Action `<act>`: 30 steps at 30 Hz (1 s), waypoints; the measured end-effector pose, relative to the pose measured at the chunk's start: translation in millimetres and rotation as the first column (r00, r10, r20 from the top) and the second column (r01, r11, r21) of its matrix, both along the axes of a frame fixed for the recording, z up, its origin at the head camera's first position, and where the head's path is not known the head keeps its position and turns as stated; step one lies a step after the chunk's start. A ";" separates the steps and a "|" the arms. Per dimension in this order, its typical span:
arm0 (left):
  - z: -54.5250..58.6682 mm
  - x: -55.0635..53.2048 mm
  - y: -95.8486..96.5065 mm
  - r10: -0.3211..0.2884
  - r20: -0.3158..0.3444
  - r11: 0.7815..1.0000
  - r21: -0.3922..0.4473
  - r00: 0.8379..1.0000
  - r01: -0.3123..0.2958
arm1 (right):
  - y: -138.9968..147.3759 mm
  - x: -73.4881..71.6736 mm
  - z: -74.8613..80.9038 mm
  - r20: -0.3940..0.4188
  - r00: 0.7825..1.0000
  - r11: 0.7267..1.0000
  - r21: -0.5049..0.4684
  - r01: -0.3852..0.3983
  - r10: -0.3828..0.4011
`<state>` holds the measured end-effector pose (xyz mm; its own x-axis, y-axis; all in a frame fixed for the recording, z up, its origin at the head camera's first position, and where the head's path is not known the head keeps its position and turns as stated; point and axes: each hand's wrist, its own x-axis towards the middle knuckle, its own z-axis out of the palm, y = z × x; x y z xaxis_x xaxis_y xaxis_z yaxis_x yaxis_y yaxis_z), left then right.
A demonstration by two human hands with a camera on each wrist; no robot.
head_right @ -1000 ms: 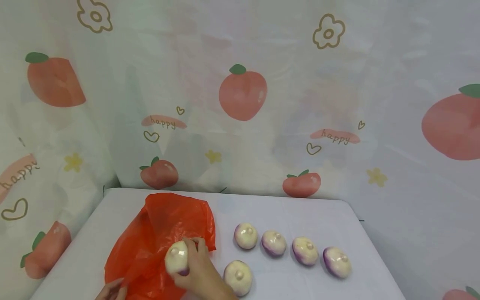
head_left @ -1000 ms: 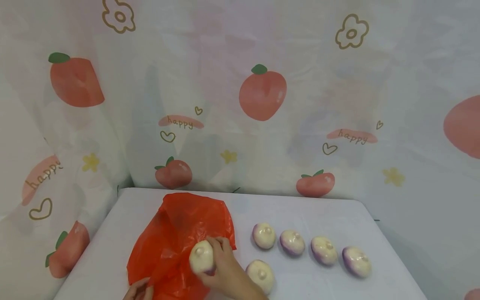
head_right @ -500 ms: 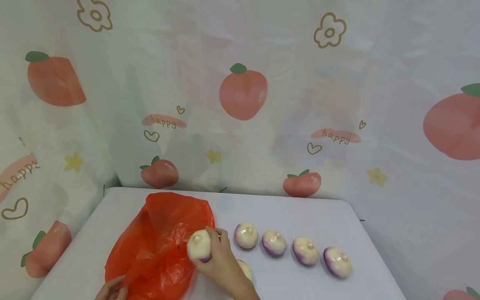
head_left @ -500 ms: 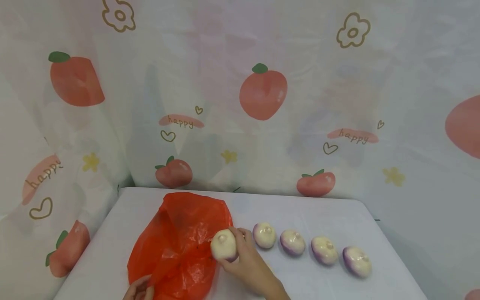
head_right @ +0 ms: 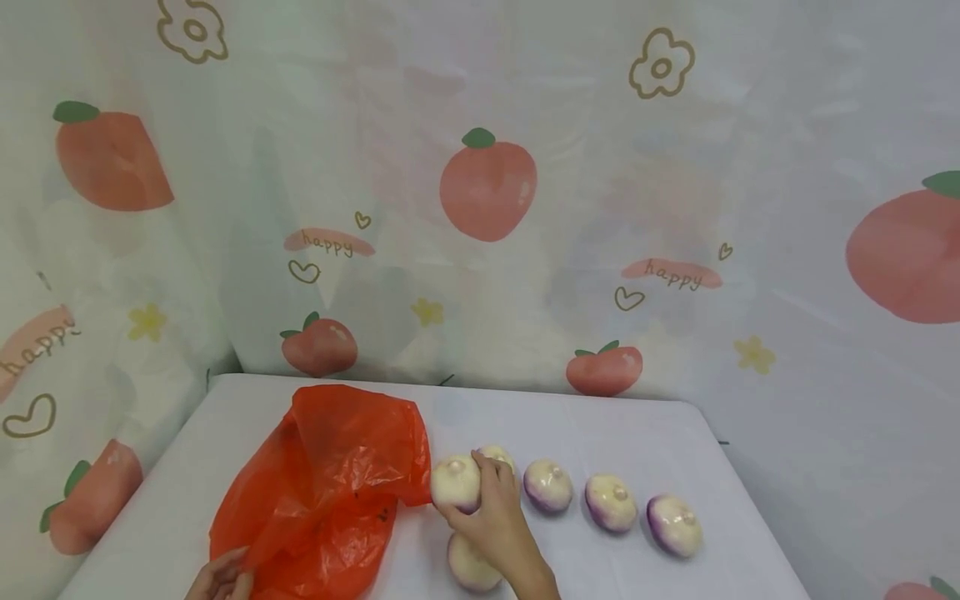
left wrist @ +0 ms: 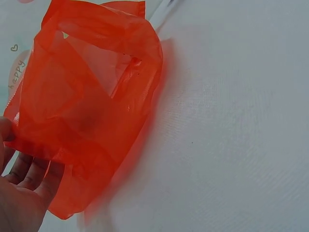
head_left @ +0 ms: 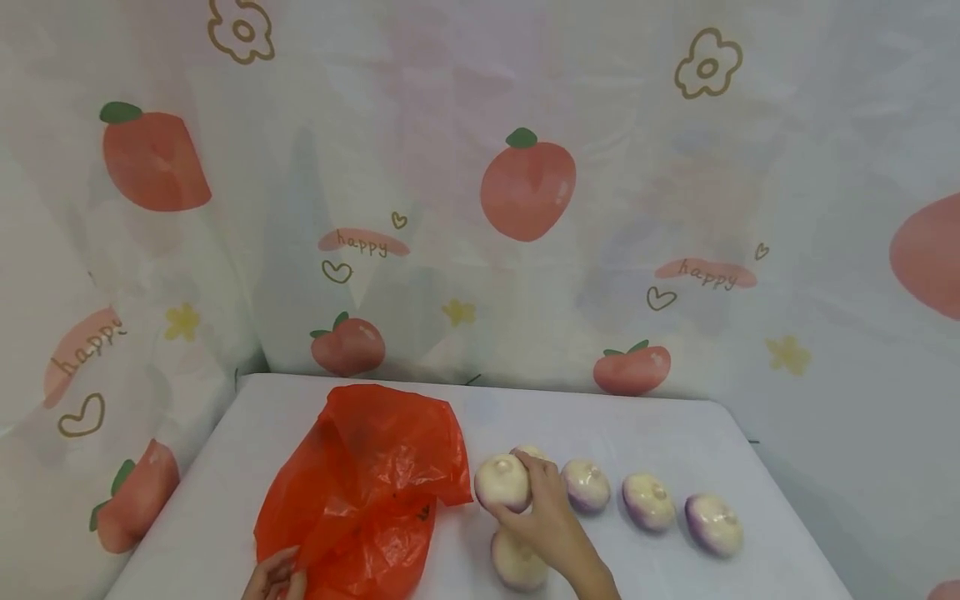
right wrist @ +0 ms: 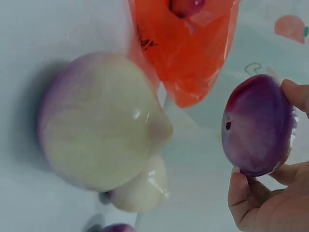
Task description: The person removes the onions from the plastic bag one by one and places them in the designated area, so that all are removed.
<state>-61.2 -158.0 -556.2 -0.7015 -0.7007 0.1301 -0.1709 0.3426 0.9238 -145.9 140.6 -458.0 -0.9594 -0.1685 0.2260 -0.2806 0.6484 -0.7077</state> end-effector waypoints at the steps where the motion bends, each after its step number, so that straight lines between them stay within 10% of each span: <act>1: 0.3 -0.3 -0.1 0.001 0.000 1.000 -0.002 1.000 -0.001 | 2.9 0.4 -0.3 -0.006 1.000 1.000 -0.005 0.011 -0.011; 17: 3.6 -1.0 -1.2 -0.026 0.061 0.998 0.060 0.998 0.022 | 44.9 8.5 -4.9 0.103 0.990 0.994 -0.039 0.105 -0.100; 30: 3.6 0.7 -3.2 -0.063 0.064 0.997 0.059 0.996 0.059 | 73.4 18.5 -19.5 0.039 0.990 0.990 -0.018 0.139 -0.138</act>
